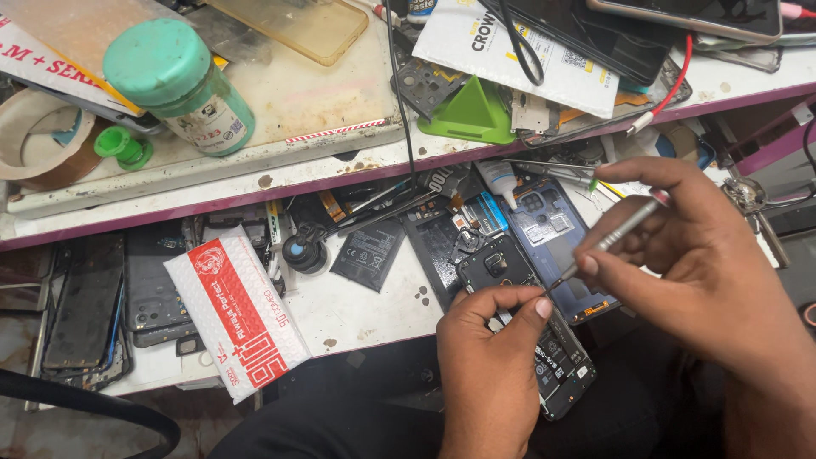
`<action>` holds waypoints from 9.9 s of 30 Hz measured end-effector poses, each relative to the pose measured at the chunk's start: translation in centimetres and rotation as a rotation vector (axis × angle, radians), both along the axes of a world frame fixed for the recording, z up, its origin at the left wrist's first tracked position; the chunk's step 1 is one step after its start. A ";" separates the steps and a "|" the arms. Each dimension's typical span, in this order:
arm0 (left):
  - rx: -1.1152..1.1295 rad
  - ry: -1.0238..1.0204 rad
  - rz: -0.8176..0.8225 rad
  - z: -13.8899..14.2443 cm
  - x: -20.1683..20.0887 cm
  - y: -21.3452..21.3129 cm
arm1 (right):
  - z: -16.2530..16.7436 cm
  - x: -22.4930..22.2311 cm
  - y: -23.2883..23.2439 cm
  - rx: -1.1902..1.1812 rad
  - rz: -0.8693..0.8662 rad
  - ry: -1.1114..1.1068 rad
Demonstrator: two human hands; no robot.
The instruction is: The person aligns and secures a camera module onto a smartphone motherboard using a screwdriver, then applies adhesive to the phone's back housing. The person handles the camera module, motherboard, and back housing while using a screwdriver and adhesive tube.
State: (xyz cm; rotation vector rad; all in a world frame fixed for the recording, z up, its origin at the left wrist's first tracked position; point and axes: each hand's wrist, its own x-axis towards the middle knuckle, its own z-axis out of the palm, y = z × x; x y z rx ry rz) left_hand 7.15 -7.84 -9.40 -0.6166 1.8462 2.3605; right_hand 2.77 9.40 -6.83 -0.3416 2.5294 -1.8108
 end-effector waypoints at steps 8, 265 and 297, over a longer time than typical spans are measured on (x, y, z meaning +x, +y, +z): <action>0.434 0.284 0.062 -0.4 0.1 0.6 | 0.6 0.3 -0.7 -0.111 0.012 0.183; 0.368 -0.038 0.079 2.4 -0.2 -1.4 | 0.7 -2.3 0.0 0.184 -0.316 0.000; 0.046 0.002 -0.111 2.5 0.5 -1.1 | 0.3 -0.9 -0.2 -0.517 -0.070 -0.089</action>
